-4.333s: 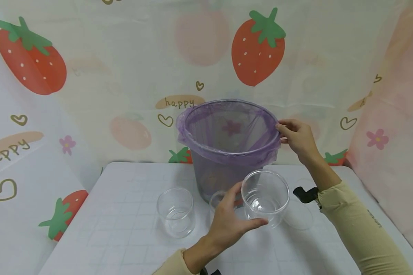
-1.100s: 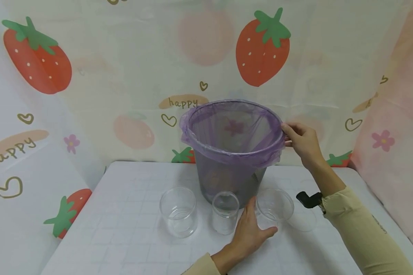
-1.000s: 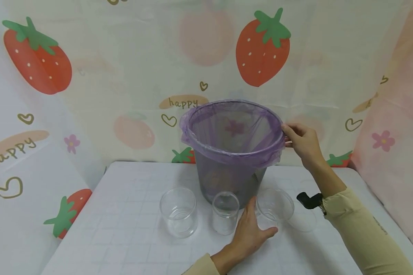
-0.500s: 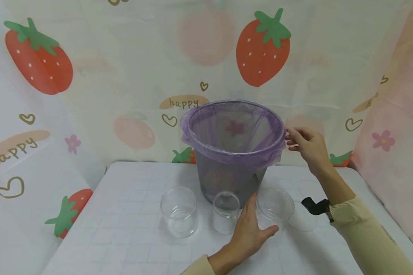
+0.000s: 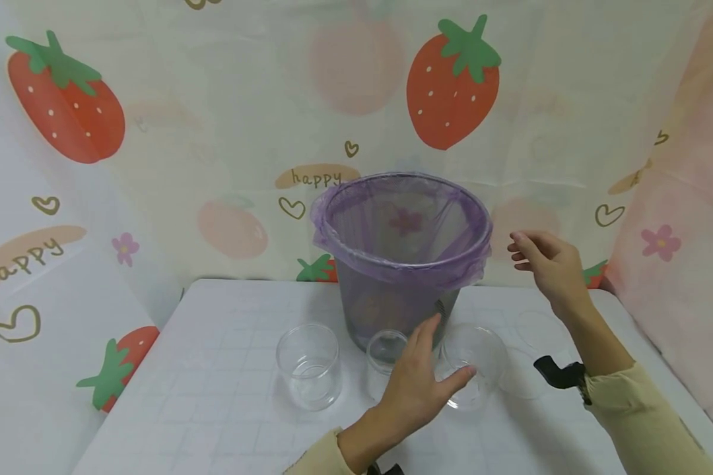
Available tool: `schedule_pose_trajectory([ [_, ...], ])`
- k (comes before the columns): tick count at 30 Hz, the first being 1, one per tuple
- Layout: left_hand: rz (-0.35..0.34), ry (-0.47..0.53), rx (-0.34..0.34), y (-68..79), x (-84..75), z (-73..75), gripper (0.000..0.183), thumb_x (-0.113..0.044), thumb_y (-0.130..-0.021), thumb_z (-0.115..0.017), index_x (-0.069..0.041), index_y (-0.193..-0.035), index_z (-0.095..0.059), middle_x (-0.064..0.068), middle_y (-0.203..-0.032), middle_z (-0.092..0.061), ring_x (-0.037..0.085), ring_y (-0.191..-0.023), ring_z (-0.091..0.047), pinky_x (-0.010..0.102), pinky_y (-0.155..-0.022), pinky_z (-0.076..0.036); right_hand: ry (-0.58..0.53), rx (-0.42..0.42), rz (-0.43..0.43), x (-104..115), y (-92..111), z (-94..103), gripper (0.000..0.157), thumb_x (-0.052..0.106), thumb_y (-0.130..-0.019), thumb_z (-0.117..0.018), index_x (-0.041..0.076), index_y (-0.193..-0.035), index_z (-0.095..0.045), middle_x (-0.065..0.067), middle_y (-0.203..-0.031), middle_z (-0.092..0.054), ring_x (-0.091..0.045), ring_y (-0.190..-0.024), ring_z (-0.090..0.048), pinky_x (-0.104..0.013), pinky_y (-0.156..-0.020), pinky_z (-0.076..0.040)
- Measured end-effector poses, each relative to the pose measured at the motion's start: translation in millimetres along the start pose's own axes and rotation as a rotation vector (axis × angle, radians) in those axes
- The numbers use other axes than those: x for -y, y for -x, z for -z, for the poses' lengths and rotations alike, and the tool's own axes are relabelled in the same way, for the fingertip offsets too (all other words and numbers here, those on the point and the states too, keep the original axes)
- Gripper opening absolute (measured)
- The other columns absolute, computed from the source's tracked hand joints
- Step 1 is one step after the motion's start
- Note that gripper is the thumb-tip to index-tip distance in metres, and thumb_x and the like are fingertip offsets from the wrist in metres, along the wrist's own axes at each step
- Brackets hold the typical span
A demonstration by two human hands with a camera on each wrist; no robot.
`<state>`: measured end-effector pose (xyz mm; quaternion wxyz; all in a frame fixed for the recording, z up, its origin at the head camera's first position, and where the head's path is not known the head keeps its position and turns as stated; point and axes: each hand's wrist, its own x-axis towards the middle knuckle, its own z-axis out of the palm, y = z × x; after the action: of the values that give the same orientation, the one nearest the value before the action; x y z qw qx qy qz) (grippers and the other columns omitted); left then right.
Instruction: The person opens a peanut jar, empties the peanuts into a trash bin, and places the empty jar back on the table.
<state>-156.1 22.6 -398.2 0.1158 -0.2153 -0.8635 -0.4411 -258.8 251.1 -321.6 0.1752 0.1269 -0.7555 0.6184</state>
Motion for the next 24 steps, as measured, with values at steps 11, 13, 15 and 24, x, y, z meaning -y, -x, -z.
schedule_pose_trajectory([
  [11,-0.057,0.047,-0.101,-9.8,4.2,52.6,0.074,-0.032,-0.085,-0.075,-0.002,-0.143,-0.041,0.013,-0.143,-0.050,0.028,-0.135,-0.047,0.046,-0.110,-0.041,0.294,-0.018,0.047,-9.8,18.0,8.1,0.022,0.017,-0.099,-0.056,0.006,-0.116,-0.065,0.028,-0.088,-0.062,0.009,-0.079,-0.060,-0.007,-0.073,-0.050],
  [13,-0.062,0.043,-0.113,-9.8,8.2,59.8,0.072,-0.032,-0.085,-0.075,-0.004,-0.143,-0.042,0.012,-0.143,-0.051,0.028,-0.135,-0.047,0.047,-0.110,-0.041,0.335,-0.020,0.051,-10.3,20.9,9.1,0.029,0.017,-0.099,-0.056,-0.002,-0.120,-0.063,0.032,-0.088,-0.060,0.011,-0.079,-0.059,-0.005,-0.072,-0.049],
  [15,-0.057,0.035,-0.118,-10.0,12.4,66.8,0.071,-0.033,-0.085,-0.074,-0.005,-0.143,-0.043,0.011,-0.143,-0.050,0.027,-0.135,-0.047,0.047,-0.110,-0.041,0.364,-0.013,0.051,-11.0,23.7,10.5,0.032,0.018,-0.099,-0.056,-0.004,-0.123,-0.061,0.035,-0.090,-0.058,0.012,-0.080,-0.058,-0.004,-0.072,-0.047],
  [24,-0.075,-0.001,-0.108,-11.1,33.4,101.3,0.059,-0.028,-0.087,-0.074,-0.007,-0.137,-0.051,0.010,-0.139,-0.055,0.026,-0.133,-0.050,0.046,-0.110,-0.041,0.464,0.022,0.007,-16.7,32.8,14.5,0.040,0.031,-0.099,-0.056,0.002,-0.127,-0.061,0.037,-0.098,-0.051,0.021,-0.090,-0.051,0.000,-0.077,-0.041],
])
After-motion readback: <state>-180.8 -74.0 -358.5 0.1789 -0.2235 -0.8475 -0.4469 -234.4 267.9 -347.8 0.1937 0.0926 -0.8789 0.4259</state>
